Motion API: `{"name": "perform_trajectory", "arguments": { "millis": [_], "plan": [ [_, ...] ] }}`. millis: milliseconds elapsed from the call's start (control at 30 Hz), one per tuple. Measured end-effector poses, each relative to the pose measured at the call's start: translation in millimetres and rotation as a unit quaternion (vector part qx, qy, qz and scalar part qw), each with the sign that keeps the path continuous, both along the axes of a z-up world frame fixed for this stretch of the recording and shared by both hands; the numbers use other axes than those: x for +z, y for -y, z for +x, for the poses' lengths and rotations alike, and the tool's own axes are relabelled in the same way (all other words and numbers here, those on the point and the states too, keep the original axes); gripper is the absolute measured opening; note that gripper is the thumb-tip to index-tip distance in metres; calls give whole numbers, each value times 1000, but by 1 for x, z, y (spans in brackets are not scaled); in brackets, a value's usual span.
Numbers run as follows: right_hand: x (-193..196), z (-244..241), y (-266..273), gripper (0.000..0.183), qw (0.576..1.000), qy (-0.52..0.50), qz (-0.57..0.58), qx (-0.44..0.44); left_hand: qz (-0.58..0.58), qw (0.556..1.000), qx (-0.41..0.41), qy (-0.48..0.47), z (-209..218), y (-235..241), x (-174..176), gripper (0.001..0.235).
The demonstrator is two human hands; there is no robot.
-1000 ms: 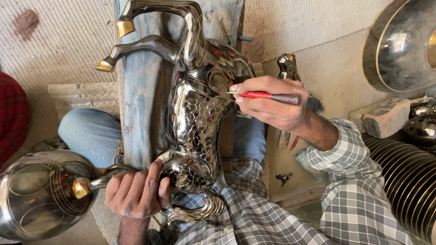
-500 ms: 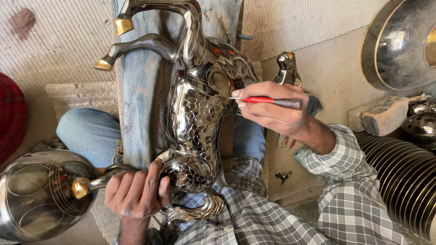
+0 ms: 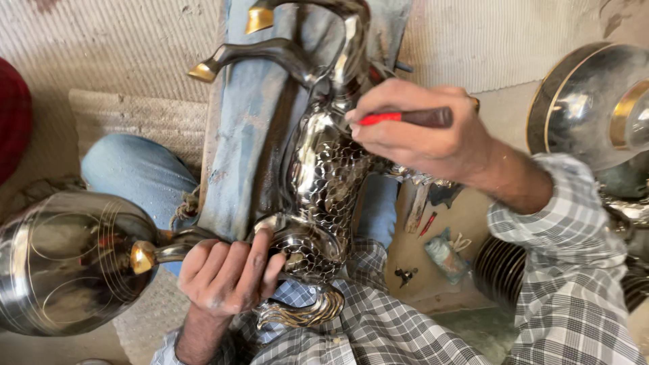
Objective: The person uses a small red-handled engraving tool and a wooden mallet to carve scale patterns into the side of a polished metal horse statue. They repeatedly tap the tool to create indentations, then reposition the tool to continue the pattern along the horse's flank.
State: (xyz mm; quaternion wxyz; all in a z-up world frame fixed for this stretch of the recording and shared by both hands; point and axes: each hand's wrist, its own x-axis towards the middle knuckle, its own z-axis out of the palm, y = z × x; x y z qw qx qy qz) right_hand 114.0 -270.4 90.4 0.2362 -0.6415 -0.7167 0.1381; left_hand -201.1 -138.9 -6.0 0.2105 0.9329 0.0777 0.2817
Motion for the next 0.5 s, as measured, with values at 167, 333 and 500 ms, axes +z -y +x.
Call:
{"name": "perform_trajectory", "arguments": {
  "millis": [167,333,500],
  "plan": [
    [28,2,-46,18,992,45,-100,62,2,1000,-1,18,-2,1,-8,36],
    [35,-2,-57,18,986,71,-134,66,18,999,0,52,0,2,-14,38],
    [29,-1,-53,17,986,74,-136,63,18,999,-21,43,-3,-1,-13,41]
  ]
}}
